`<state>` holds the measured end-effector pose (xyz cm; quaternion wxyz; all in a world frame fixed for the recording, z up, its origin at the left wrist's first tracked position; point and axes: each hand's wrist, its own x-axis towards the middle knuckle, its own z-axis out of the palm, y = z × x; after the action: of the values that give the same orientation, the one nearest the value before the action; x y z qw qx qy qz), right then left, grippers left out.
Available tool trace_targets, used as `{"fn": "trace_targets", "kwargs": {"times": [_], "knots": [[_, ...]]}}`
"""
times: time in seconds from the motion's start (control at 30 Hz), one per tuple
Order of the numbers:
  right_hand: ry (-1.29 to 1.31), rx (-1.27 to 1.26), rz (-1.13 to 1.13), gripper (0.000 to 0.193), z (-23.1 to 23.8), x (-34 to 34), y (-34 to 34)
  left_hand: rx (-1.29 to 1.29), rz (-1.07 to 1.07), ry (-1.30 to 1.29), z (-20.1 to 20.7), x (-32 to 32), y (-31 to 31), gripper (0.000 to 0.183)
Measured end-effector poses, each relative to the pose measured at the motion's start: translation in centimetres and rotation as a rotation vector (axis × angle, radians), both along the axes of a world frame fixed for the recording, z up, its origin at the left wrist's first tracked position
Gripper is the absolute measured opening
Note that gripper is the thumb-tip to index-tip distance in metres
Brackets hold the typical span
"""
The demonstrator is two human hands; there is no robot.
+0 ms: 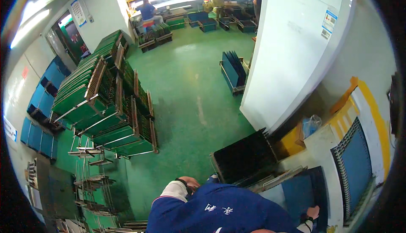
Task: The recorder moves circuit board panels from storage racks to a processing machine and reorganizes them into different racks.
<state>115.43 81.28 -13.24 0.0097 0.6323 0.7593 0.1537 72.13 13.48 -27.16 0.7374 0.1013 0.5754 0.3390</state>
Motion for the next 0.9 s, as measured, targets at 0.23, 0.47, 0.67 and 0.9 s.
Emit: {"fn": "trace_targets", "kwargs": {"times": [0.23, 0.47, 0.67, 0.9], "knots": [[0.03, -0.105, -0.08, 0.033, 2.4, -2.6, -1.4, -0.107, 0.05, 0.16, 0.8, 0.5, 0.0, 0.032], [0.119, -0.198, -0.095, 0.046, 3.6, -1.6, -1.3, 0.077, 0.044, 0.059, 6.8, -0.6, 2.5, 0.045], [0.124, -0.207, -0.121, 0.057, 4.5, -3.7, -3.0, 0.045, 0.042, 0.022, 3.4, -0.1, 1.2, 0.045], [0.153, -0.197, -0.081, 0.054, 3.2, -1.9, -1.4, 0.066, 0.019, 0.012, 2.3, -0.9, 2.4, 0.045]]}}
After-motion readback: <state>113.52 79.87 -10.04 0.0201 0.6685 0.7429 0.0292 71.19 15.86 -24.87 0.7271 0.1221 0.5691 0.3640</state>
